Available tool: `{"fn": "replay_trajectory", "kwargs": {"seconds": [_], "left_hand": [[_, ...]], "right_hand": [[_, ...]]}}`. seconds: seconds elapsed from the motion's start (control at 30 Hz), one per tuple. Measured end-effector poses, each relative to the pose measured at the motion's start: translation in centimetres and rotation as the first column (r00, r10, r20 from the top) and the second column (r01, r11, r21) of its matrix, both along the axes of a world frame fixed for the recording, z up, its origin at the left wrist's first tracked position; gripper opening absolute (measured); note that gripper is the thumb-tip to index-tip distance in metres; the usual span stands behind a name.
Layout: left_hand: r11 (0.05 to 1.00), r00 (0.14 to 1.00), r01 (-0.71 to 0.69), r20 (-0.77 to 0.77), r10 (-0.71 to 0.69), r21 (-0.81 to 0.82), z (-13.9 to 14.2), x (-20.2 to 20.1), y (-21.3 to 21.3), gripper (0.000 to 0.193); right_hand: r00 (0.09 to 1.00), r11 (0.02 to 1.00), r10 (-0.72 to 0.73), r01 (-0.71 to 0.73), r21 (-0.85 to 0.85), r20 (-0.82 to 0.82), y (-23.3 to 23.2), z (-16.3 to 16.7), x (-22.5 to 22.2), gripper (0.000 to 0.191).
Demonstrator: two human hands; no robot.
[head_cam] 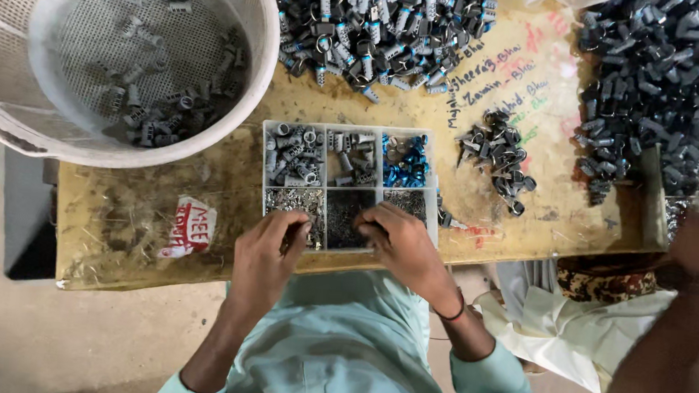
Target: The person assembles small metal fasteners by hand, picking a grey cylindrical part and a small metal ring, then joining them. The person places the assembled units into a compartmentalized tray. A second person works nearby, sorting similar parts into a basket.
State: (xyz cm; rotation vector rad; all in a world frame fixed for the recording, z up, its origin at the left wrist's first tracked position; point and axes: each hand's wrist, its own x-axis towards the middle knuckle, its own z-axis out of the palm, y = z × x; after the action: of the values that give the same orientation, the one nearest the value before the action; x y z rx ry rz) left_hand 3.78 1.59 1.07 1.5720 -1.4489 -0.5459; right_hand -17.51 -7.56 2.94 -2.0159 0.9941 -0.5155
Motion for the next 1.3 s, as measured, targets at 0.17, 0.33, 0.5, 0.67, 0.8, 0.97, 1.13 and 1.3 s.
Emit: {"fn": "replay_trajectory", "kwargs": {"seconds": [0.17, 0.33, 0.5, 0.67, 0.8, 0.97, 1.13, 1.3], "left_hand": [[0.994, 0.977, 0.073, -0.208, -0.055, 0.08, -0.7, -1.3, 0.3, 0.013], [0.961, 0.58, 0.242, -0.814, -0.036, 0.13, -0.9, -4.1, -0.1, 0.009], [0.999, 0.858, 0.01, -0.513, -0.028, -0.037, -0.2, -5.6, 0.0, 0.017], [0.999, 0.856, -0.006, -0.517, -0.016, -0.041, 0.3, -5.8, 0.2, 0.026], [0.996, 0.889, -0.014, -0.457, -0.03, -0.092, 0.0, -5.7, 0.3, 0.017], [0.987, 0.918, 0.018, -0.388, -0.08, -0.161, -0.3, -5.3, 0.5, 0.022], [0.994, 0.891, 0.011, -0.449, -0.061, -0.113, -0.1, -5.4, 0.5, 0.022], [0.991, 0.916, -0.032, -0.4, -0.024, -0.133, 0.4, -5.2, 0.7, 0.022]], "right_hand": [[0.968, 0.901, -0.185, 0.097, 0.422, 0.171, 0.8, -1.0, -0.9, 0.007], [0.888, 0.736, -0.219, -0.122, 0.665, 0.405, 2.0, 0.1, -0.9, 0.019], [0.832, 0.663, -0.328, -0.135, 0.737, 0.447, 3.0, 0.4, -1.2, 0.021], [0.73, 0.478, -0.489, -0.234, 0.846, 0.478, 3.5, -1.4, -1.1, 0.021], [0.726, 0.462, -0.51, -0.222, 0.859, 0.462, 4.0, -2.1, -0.9, 0.021], [0.766, 0.549, -0.463, -0.148, 0.823, 0.447, 3.8, -1.3, -0.3, 0.022], [0.823, 0.677, -0.385, -0.057, 0.734, 0.418, 4.1, -0.2, 0.2, 0.022], [0.849, 0.831, -0.339, 0.068, 0.553, 0.405, 4.9, -0.2, 0.5, 0.013]]}}
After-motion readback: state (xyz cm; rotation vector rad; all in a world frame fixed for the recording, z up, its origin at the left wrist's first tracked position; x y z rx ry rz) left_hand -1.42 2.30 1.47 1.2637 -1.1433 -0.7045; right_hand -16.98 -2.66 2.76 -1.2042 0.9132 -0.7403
